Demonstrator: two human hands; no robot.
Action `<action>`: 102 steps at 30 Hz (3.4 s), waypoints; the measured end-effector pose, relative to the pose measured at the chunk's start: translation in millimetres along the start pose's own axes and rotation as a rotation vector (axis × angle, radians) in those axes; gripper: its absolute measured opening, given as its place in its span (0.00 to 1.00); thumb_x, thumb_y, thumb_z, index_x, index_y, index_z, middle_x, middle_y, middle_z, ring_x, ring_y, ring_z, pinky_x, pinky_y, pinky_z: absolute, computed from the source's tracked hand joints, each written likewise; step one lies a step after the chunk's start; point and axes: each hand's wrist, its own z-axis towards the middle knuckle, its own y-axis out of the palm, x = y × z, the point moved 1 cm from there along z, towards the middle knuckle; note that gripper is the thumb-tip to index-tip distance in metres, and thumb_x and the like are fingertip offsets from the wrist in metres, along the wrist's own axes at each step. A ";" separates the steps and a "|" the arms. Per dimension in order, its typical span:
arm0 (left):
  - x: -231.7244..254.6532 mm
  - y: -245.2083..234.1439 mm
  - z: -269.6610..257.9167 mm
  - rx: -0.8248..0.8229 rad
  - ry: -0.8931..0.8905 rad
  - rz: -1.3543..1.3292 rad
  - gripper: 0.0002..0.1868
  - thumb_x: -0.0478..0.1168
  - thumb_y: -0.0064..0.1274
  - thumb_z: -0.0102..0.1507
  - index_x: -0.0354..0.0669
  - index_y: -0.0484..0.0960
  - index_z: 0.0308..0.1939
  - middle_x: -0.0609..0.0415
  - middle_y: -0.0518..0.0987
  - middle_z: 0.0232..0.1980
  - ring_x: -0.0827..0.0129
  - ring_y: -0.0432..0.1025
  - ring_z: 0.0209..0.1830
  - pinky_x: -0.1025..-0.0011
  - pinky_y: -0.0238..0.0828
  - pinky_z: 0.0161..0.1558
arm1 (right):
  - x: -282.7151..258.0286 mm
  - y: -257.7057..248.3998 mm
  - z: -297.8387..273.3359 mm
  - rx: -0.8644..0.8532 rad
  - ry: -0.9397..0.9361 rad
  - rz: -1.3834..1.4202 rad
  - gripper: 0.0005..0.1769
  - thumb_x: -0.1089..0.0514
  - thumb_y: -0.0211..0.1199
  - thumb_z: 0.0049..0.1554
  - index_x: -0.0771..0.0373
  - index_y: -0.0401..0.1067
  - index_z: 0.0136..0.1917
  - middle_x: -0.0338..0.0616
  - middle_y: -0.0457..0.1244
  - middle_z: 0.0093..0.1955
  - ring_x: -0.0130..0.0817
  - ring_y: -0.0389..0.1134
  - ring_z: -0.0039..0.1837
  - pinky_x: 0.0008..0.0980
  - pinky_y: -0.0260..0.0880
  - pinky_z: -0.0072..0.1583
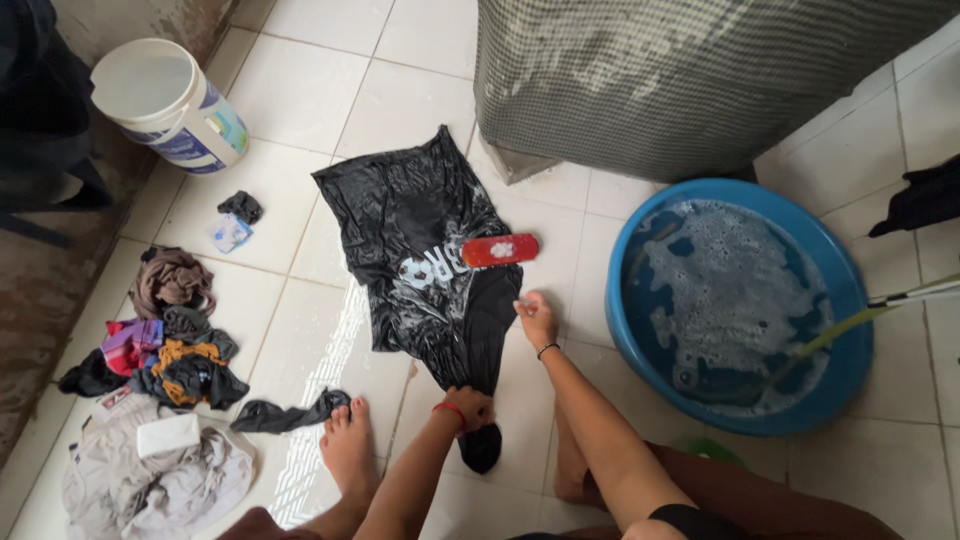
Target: The person washes clothes by hand in a blue basin filled with soapy water. They scrub a black t-shirt and a pair of light-colored shorts on the tiled floor using a bar of soap, then rinse them in the basin.
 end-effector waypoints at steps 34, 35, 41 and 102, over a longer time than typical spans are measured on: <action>0.0 -16.3 9.0 0.417 0.103 0.150 0.15 0.48 0.58 0.63 0.56 0.80 0.53 0.56 0.77 0.54 0.58 0.71 0.58 0.57 0.70 0.54 | 6.6 -35.9 21.2 0.032 -0.329 -0.437 0.20 0.54 0.69 0.56 0.51 0.73 0.62 0.42 0.63 0.63 0.45 0.60 0.68 0.48 0.59 0.69; 1.1 -22.5 13.0 0.452 0.109 0.179 0.20 0.47 0.61 0.58 0.58 0.80 0.54 0.56 0.75 0.54 0.56 0.69 0.58 0.56 0.69 0.52 | -2.3 -29.3 23.0 -0.010 -0.429 -0.403 0.25 0.54 0.69 0.56 0.53 0.70 0.66 0.43 0.62 0.66 0.46 0.59 0.69 0.50 0.58 0.70; -8.1 -32.3 26.2 0.391 0.181 0.230 0.24 0.52 0.65 0.56 0.59 0.80 0.55 0.59 0.72 0.58 0.58 0.65 0.61 0.57 0.69 0.55 | -47.4 14.6 65.2 -0.156 -0.826 -0.503 0.51 0.48 0.72 0.44 0.53 0.57 0.77 0.55 0.53 0.75 0.54 0.53 0.74 0.63 0.49 0.69; -44.4 44.9 -46.7 -0.066 0.266 -0.082 0.73 0.86 0.46 0.42 0.59 0.44 0.85 0.41 0.41 0.84 0.42 0.34 0.83 0.42 0.29 0.76 | -109.3 86.0 -103.1 -0.663 -1.564 -0.580 0.40 0.41 0.56 0.55 0.36 0.50 0.78 0.62 0.62 0.58 0.58 0.65 0.57 0.64 0.63 0.52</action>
